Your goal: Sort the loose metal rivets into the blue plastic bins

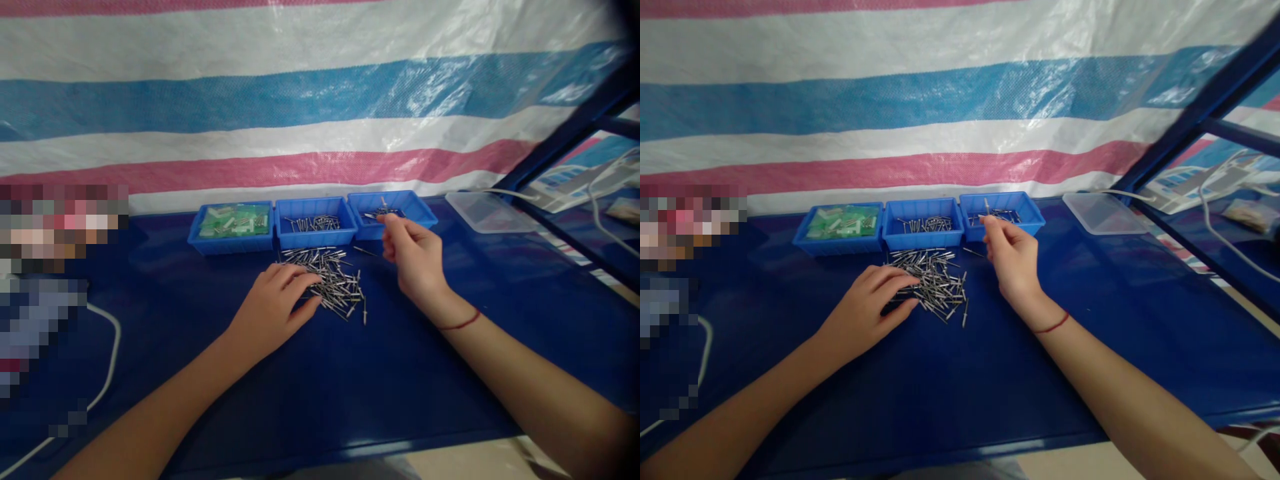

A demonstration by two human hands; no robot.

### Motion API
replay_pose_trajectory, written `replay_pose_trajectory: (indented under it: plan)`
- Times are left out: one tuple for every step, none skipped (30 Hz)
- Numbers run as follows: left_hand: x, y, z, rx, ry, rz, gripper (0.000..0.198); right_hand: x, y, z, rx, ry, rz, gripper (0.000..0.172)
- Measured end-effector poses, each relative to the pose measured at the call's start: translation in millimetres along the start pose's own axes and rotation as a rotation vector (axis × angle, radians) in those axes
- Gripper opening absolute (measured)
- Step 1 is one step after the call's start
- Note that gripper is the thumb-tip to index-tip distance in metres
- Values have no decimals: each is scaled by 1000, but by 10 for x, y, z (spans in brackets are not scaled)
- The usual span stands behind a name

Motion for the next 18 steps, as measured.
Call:
replay_pose_trajectory:
  plan:
    - [8,-31,-6,34,-15,46,28,-24,9,41,-9,-33,38,35]
    - [15,-63,-12,69,-28,85,29,-34,9,61,-5,-59,69,35]
    - [20,-92,-19,97,-40,116,29,-33,0,59,13,-82,92,35]
    - [24,-117,-25,119,-52,139,28,-23,-16,38,39,-101,108,34]
    - [25,-136,-30,133,-60,157,27,-7,-37,4,72,-113,118,32]
    - [25,-149,-32,140,-64,171,25,11,-60,-38,109,-116,120,31]
    - [24,-155,-31,142,-63,184,24,30,-83,-83,143,-108,115,29]
    - [22,-157,-29,141,-61,195,23,47,-103,-126,174,-89,103,27]
    - [20,-157,-27,138,-61,206,22,61,-120,-164,203,-63,85,26]
    - [19,-156,-24,136,-62,214,20,71,-133,-196,228,-34,63,25]
    - [20,-155,-22,133,-67,224,19,79,-142,-223,250,-4,35,24]
    - [22,-155,-22,127,-77,235,18,86,-149,-245,269,24,5,25]
    - [26,-156,-24,121,-88,247,16,92,-153,-264,286,50,-25,25]
    - [31,-159,-27,116,-102,260,15,101,-157,-281,303,75,-58,26]
    - [37,-163,-30,114,-114,271,14,114,-161,-300,319,101,-92,26]
    - [43,-168,-34,115,-126,279,14,129,-166,-319,333,127,-127,27]
    - [48,-173,-37,119,-134,283,14,146,-173,-342,350,151,-160,27]
    - [52,-177,-38,126,-138,283,14,163,-181,-367,370,173,-189,27]
Point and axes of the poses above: each hand's wrist, its own z-axis towards the middle knuckle, its own y-axis out of the back of the hand, x = y × z, the point moved 3 cm from there along z, towards the middle knuckle, and after that the axes turned 12 degrees about -z, right-handed, at the moved point
